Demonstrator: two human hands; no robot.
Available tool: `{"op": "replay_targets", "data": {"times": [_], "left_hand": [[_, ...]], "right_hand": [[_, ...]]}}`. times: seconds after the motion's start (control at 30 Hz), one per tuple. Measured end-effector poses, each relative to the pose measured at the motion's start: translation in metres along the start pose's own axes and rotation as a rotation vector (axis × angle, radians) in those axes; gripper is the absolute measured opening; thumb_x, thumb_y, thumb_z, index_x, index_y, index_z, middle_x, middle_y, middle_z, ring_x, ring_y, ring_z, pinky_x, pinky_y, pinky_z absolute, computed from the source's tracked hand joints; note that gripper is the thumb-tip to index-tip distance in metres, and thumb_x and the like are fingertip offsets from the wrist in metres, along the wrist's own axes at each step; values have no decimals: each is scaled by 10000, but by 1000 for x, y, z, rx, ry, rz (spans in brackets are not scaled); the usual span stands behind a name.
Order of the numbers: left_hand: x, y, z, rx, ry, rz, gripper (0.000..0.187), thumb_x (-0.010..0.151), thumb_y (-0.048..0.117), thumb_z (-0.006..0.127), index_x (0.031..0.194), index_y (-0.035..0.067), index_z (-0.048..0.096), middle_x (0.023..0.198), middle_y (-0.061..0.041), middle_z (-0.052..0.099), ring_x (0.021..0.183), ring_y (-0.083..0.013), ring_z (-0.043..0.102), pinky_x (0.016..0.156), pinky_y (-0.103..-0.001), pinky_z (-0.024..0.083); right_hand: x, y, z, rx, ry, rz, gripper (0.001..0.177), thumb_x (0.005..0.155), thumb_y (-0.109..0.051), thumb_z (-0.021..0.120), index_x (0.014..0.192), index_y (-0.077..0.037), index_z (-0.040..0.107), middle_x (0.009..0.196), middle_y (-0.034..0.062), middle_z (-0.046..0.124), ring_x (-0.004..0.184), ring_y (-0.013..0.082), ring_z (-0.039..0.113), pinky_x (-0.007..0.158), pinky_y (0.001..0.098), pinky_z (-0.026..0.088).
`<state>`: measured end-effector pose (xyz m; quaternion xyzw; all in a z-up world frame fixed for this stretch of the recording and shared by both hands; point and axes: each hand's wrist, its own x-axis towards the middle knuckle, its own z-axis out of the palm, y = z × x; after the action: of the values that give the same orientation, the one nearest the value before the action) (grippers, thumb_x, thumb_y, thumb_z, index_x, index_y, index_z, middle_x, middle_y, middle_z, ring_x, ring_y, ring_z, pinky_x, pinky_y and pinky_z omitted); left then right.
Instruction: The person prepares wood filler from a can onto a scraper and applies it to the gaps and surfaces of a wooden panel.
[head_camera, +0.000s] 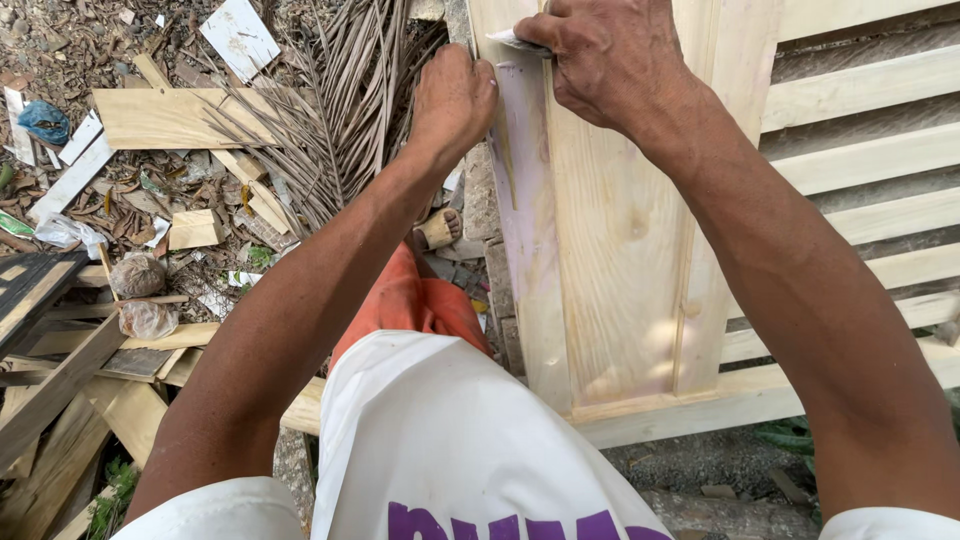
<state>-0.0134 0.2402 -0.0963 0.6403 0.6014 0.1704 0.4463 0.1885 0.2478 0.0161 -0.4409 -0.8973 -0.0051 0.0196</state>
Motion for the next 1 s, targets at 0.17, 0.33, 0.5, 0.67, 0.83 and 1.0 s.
{"op": "replay_targets", "data": {"times": [0.17,0.33,0.5,0.67,0.83,1.0], "left_hand": [[-12,16,-11,15,-10,18,244,1024,152,514,917,-45,611,752,-182,661,672,-303,707,643,-481,556],[-30,16,-8,198,301,406,206,995,127,591,1039,-72,559,767,-203,656,672,-367,675,618,-514,514],[-46,21,-18,-79,96,277,205,1054,45,509,1189,-110,499,625,-163,602,534,-302,665,543,-454,526],[-41,9,-9,40,205,409,194,1059,0,562,1215,-88,487,637,-117,582,522,-277,623,526,-434,496],[-32,-8,-2,136,366,662,217,900,-50,598,1102,-29,523,845,-159,563,705,-270,590,600,-406,487],[-23,-25,4,80,343,641,103,1006,-17,676,1006,54,600,867,-62,551,790,-201,564,704,-414,460]], "right_hand": [[6,-20,2,23,-117,71,250,906,-152,725,1141,-203,792,977,11,731,950,211,657,811,458,480],[-7,-39,1,10,-151,77,240,875,-144,713,1087,-207,804,964,17,731,970,227,641,764,440,477],[-21,-51,-3,56,-200,101,235,860,-137,703,1065,-188,807,955,44,719,893,233,618,733,423,473],[-44,-70,-7,106,-225,127,256,890,-99,678,1098,-180,803,949,35,722,887,223,616,723,411,474],[-75,-95,-12,156,-258,188,323,873,-57,653,1134,-179,800,1005,56,738,892,218,615,690,391,471],[-111,-123,-30,215,-324,238,345,837,-68,670,1151,-157,783,1014,42,725,921,227,607,720,411,472]]}}
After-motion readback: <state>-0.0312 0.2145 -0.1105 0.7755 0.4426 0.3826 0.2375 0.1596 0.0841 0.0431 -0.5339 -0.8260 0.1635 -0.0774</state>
